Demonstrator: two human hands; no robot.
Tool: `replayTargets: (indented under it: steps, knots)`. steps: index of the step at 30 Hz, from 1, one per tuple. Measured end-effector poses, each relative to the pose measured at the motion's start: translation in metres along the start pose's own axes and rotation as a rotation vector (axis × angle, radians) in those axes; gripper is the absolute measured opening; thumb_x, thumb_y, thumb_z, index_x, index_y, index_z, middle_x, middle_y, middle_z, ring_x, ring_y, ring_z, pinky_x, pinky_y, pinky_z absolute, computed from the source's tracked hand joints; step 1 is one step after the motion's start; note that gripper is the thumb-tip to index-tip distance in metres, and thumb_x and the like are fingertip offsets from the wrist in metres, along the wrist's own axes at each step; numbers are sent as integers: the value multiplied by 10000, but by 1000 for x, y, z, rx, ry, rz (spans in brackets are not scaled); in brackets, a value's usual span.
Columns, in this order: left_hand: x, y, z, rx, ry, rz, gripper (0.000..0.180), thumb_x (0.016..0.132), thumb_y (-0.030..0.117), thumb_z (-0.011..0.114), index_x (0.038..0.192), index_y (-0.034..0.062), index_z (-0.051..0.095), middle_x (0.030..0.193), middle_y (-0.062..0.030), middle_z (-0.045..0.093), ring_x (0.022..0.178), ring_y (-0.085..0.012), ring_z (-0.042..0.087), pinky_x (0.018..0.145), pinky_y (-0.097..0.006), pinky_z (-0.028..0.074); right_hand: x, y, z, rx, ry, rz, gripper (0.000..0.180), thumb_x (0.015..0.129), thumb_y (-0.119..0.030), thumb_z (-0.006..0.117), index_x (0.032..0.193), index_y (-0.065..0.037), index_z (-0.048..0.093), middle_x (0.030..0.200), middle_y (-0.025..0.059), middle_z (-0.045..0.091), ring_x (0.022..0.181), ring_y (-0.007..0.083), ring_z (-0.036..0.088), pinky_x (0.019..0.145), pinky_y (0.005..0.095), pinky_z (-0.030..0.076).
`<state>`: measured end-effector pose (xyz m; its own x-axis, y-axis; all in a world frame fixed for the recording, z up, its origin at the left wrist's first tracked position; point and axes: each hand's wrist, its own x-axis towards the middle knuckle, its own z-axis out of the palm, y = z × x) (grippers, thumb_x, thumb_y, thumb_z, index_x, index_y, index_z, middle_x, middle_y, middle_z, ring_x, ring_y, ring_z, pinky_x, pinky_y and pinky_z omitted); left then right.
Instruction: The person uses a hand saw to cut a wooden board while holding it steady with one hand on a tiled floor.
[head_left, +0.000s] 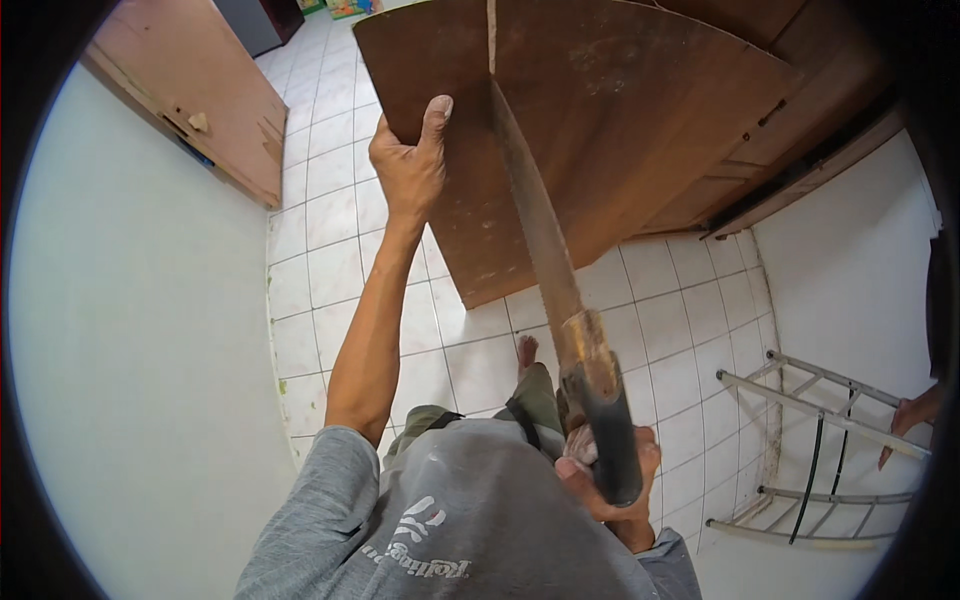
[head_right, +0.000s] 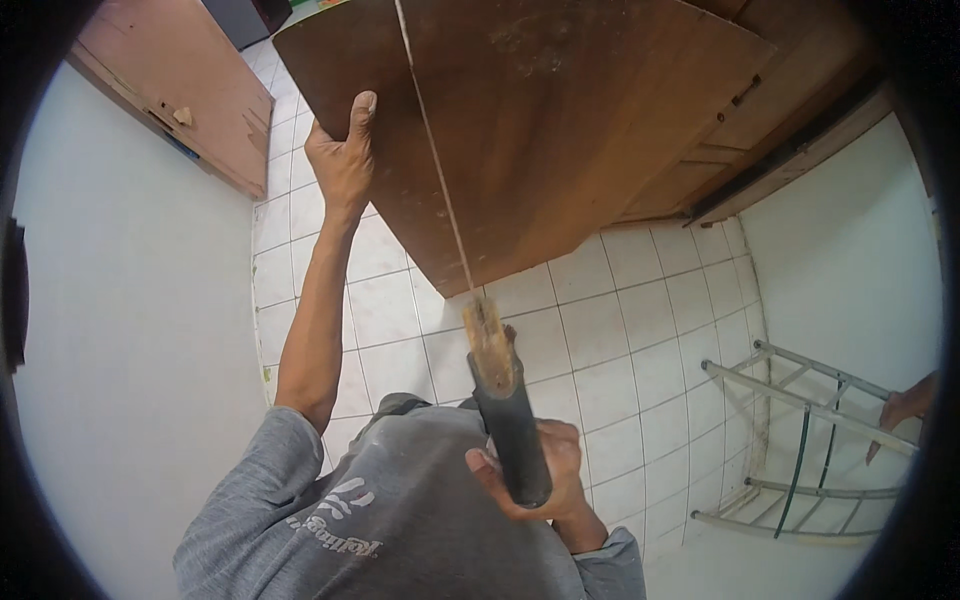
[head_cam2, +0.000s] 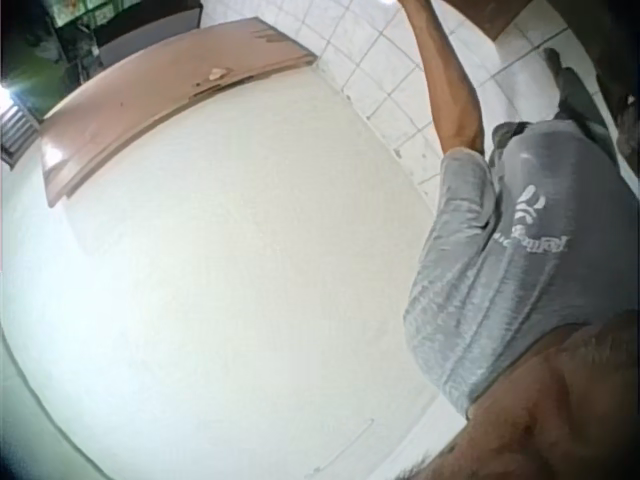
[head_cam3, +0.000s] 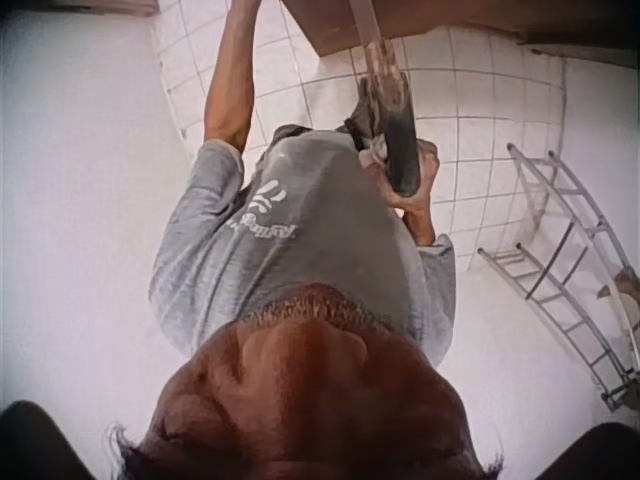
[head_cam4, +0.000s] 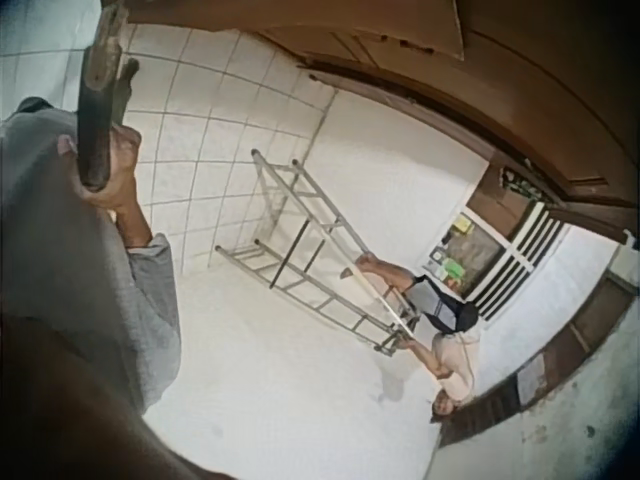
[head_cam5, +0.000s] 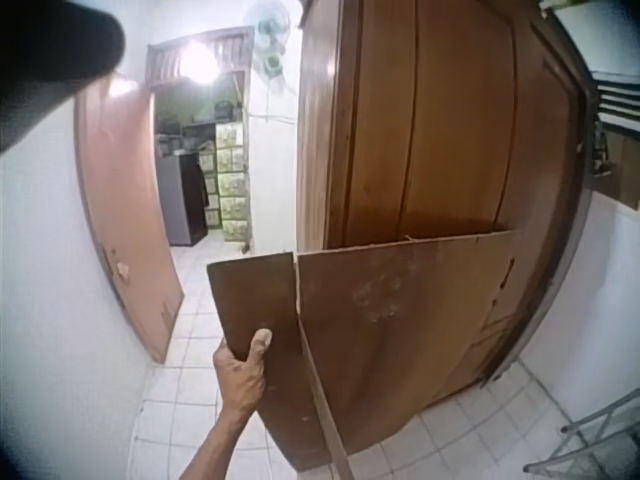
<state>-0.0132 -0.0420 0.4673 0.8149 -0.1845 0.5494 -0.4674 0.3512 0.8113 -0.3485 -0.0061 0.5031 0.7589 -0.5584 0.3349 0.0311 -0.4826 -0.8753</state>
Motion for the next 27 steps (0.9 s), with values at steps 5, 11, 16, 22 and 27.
replayTargets:
  steps: [5,11,16,22,27]
  knots:
    - [-16,23,-35,13,-24,-50,383,837,302,727,1006,-27,626,912,-76,683,819,-128,610,756,-269,481,-26,-55,28,163,142,159,218,698,-89,736,616,-46,538,505,30,522,421,131,513,436,262,400]
    - [-10,20,-76,-1,-17,-32,414,830,314,733,1041,-24,622,928,-73,683,834,-129,612,769,-268,483,-26,-67,49,20,115,159,223,738,-97,709,621,-28,533,502,31,499,428,118,485,445,266,363]
    - [4,14,-89,-105,-158,-67,411,849,290,717,1086,-28,608,986,-62,671,875,-121,602,807,-262,478,-24,-51,64,102,116,282,242,755,-97,708,609,-30,527,497,10,461,437,95,435,448,266,330]
    - [-4,-12,-91,71,-119,-247,531,858,435,670,1086,-43,629,975,-87,679,919,-140,597,825,-262,454,-14,-44,51,138,78,306,239,770,-111,708,626,-24,538,521,-8,470,472,77,429,458,266,334]
    - [15,-41,-90,132,-89,-210,557,849,457,673,1088,-45,634,989,-86,670,900,-150,583,833,-284,451,-2,-12,74,102,78,344,259,797,-162,710,670,-8,544,552,12,484,513,85,449,482,274,366]
